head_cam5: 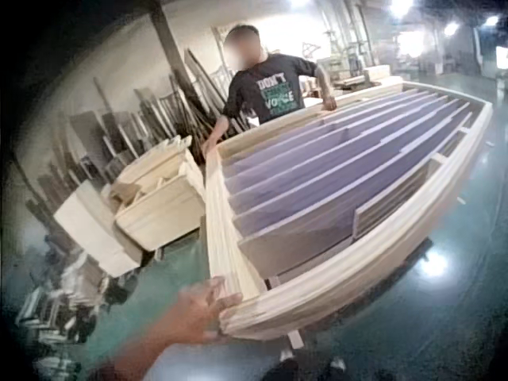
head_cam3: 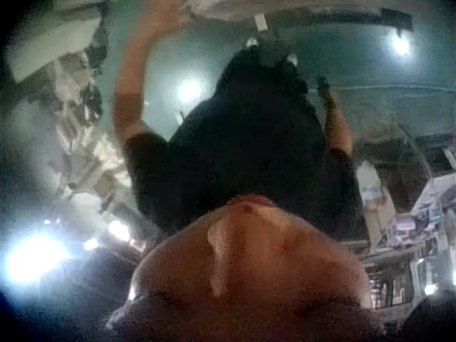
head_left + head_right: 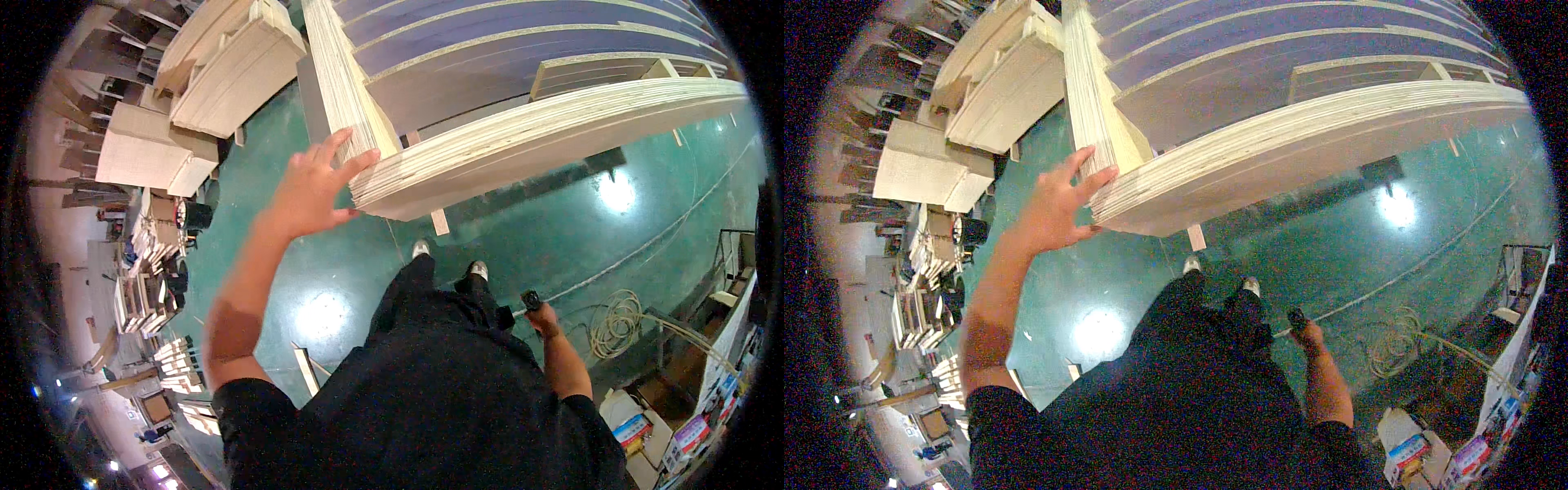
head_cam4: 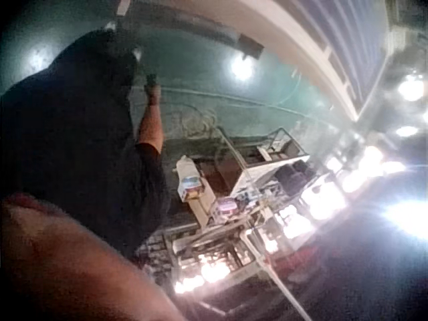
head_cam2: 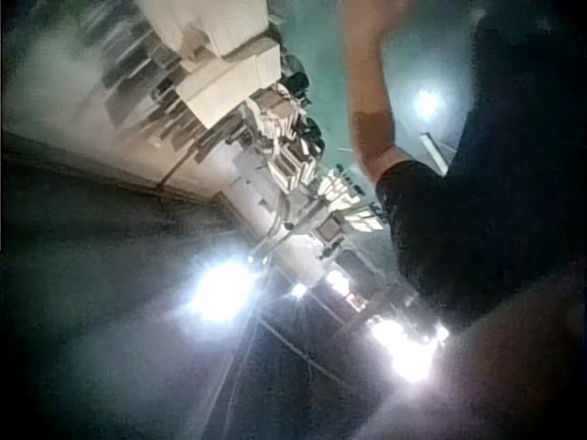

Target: The person assembles a large wooden frame structure using a pneumatic nail gun. They position thin wooden strips onto a purple-backed frame and secure them with nails, occasionally walking around the workshop to retrieve additional materials.

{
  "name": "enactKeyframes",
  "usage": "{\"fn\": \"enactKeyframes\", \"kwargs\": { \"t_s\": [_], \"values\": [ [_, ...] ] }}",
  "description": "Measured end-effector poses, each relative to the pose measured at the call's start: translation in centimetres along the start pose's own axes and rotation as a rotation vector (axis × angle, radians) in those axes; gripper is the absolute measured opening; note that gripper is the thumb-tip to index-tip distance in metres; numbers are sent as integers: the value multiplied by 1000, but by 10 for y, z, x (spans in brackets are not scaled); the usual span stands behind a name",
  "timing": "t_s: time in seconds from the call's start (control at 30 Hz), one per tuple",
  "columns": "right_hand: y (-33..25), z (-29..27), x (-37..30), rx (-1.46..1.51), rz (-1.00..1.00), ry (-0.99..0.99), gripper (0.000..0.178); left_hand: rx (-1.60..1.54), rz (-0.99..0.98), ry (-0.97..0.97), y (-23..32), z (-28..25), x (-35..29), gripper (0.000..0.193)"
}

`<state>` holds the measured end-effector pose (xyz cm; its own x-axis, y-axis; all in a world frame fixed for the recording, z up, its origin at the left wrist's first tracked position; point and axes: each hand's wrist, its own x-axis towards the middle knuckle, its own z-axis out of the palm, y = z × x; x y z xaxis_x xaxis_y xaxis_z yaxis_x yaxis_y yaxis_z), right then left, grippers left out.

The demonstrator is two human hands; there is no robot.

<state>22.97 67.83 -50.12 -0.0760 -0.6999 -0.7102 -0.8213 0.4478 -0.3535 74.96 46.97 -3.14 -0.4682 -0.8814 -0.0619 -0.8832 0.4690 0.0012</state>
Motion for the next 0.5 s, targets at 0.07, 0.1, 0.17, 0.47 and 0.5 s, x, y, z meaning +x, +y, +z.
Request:
{"fn": "enactKeyframes", "kwargs": {
  "t_s": [0.07,0.1,0.17,0.47,0.5],
  "values": [
    [-4,9,-13,51,66,10,39,111,65,42,-13,-7,-9,94],
    [1,16,-14,21,56,40,39,111,148,92,-18,-7,5,94],
    [5,23,-22,104,69,31,38,105,321,98,-25,-12,21,93],
    [-70,116,-98,150,347,158,39,3,979,280,-38,21,81,65],
    [-84,139,-104,167,392,128,44,-39,972,219,-37,19,80,61]
  ]
}}
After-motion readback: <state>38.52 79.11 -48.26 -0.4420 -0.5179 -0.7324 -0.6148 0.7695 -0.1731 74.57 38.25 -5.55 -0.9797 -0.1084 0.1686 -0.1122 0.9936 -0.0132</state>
